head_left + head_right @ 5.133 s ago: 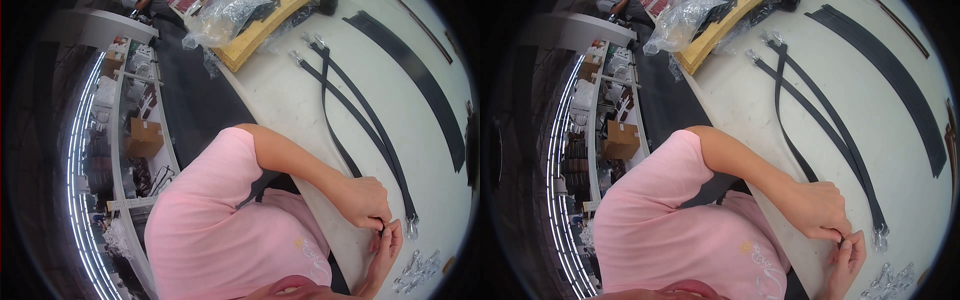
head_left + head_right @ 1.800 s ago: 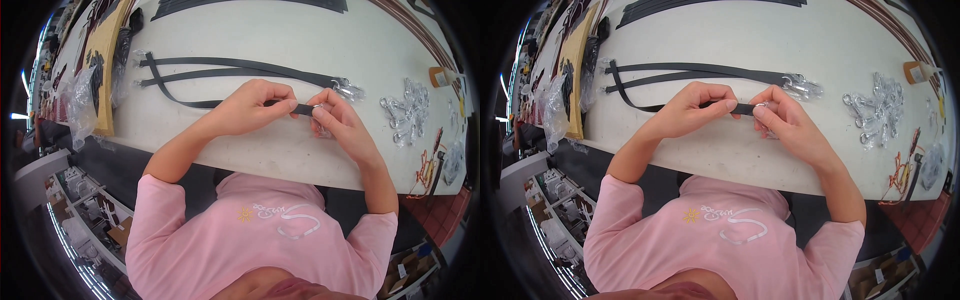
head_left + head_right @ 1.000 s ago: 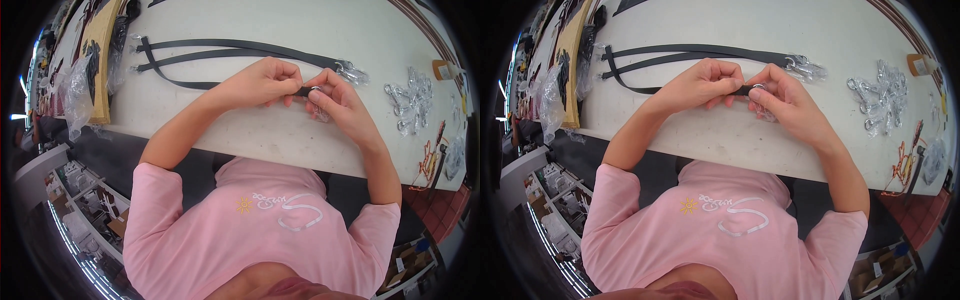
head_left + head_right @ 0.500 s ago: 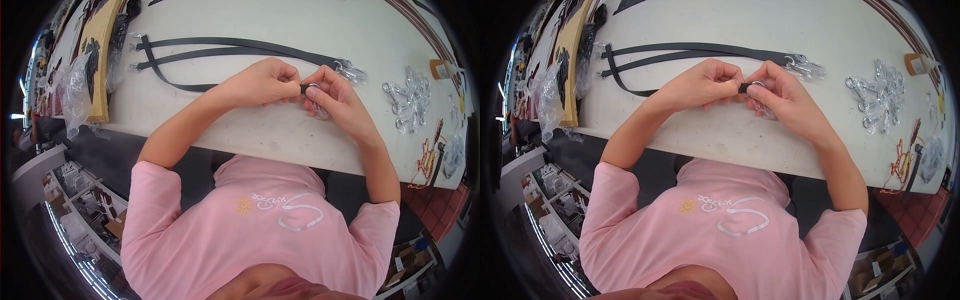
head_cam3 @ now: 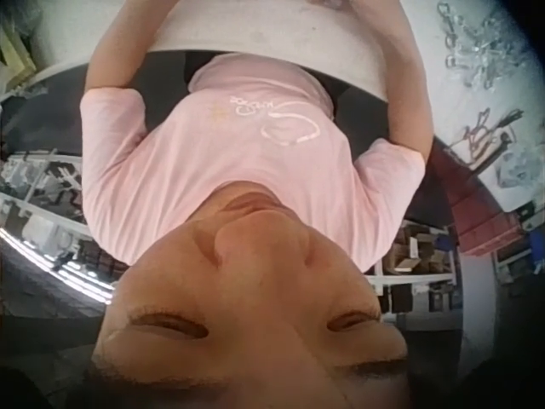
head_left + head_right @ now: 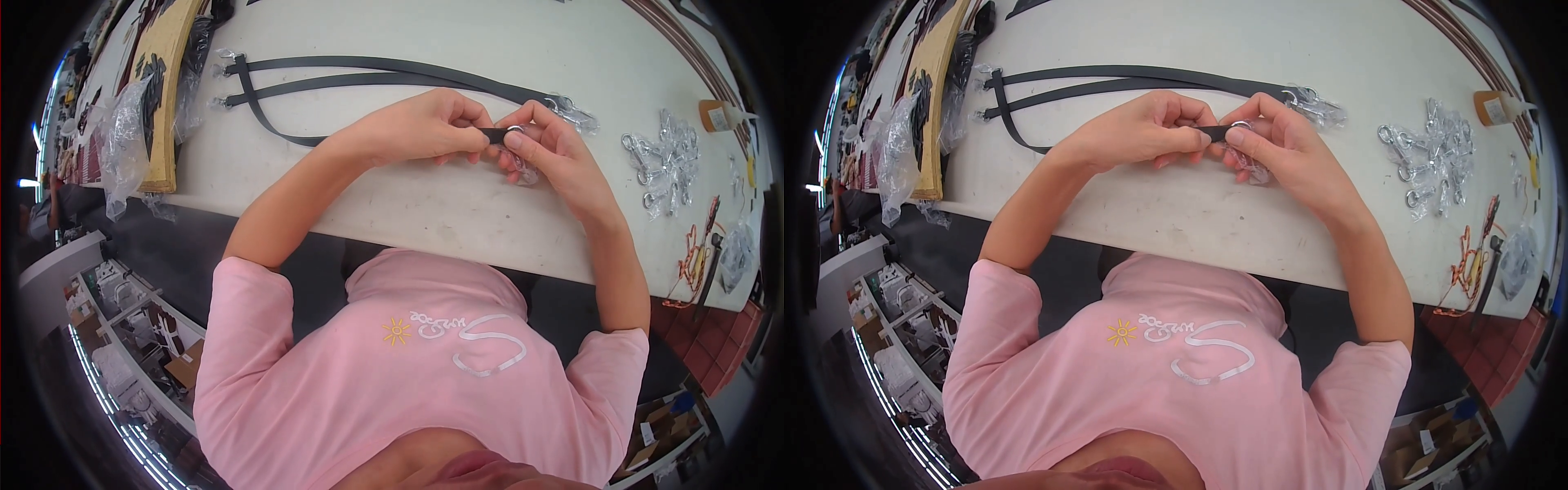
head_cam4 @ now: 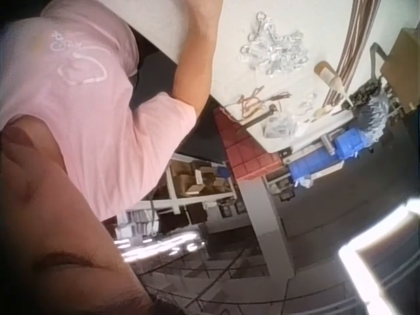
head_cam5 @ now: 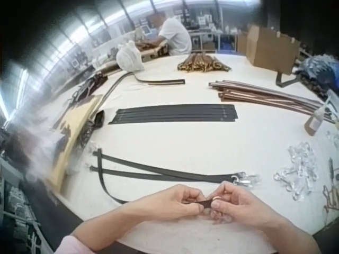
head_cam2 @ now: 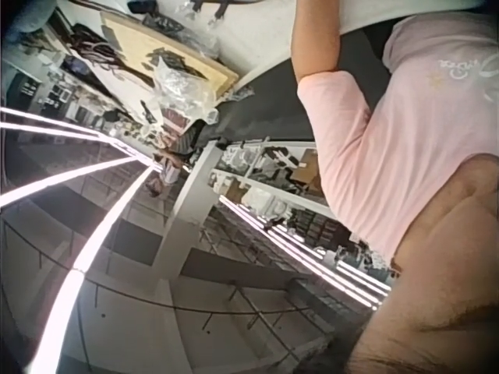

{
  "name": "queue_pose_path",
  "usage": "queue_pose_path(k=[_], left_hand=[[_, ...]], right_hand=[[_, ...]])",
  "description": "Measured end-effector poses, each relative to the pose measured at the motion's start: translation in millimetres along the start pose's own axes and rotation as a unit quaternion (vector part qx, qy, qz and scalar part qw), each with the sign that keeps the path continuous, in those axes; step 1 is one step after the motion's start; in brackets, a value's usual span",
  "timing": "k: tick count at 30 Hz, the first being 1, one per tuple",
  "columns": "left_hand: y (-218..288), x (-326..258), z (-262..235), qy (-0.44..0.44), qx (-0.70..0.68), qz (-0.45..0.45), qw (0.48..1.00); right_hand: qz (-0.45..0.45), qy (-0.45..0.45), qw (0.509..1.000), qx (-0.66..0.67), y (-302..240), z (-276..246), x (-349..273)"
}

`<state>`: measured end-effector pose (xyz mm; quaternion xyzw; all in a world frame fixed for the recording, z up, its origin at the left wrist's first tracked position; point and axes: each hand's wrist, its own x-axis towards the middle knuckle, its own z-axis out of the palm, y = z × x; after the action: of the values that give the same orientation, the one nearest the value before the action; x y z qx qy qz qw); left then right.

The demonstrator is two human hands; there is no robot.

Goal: Attaching metal buckles to black leather straps.

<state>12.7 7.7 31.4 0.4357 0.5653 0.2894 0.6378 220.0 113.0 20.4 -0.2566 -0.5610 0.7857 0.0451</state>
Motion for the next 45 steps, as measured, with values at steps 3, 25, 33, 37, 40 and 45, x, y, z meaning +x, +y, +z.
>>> queue_pose_path(k=[3,25,33,37,40,45], left_hand=[[2,0,-3,-0.007,-0.025,-0.014,1.0],[-15,7,8,0.05,0.04,0.057,0.996],[-14,6,4,0.009,0.051,0.055,0.997],[-11,4,-2,-0.008,0.017,0.043,0.999],[-5,2,-8,-0.037,0.0,0.017,0.999],[-4,1,-4,-0.012,-0.027,0.02,0.999]], right_hand=[[-0.006,-0.004,1.0,-0.009,0,-1,-1],[-0.002,-0.018,0.999,-0.037,0,-2,4],[0.02,-0.021,0.999,-0.031,-3,-6,0],[0.017,-0.016,0.999,-0.023,-3,-5,0],[0.016,-0.017,0.999,-0.022,-4,-6,2],[0.007,-0.017,1.0,-0.023,-7,-1,2]])
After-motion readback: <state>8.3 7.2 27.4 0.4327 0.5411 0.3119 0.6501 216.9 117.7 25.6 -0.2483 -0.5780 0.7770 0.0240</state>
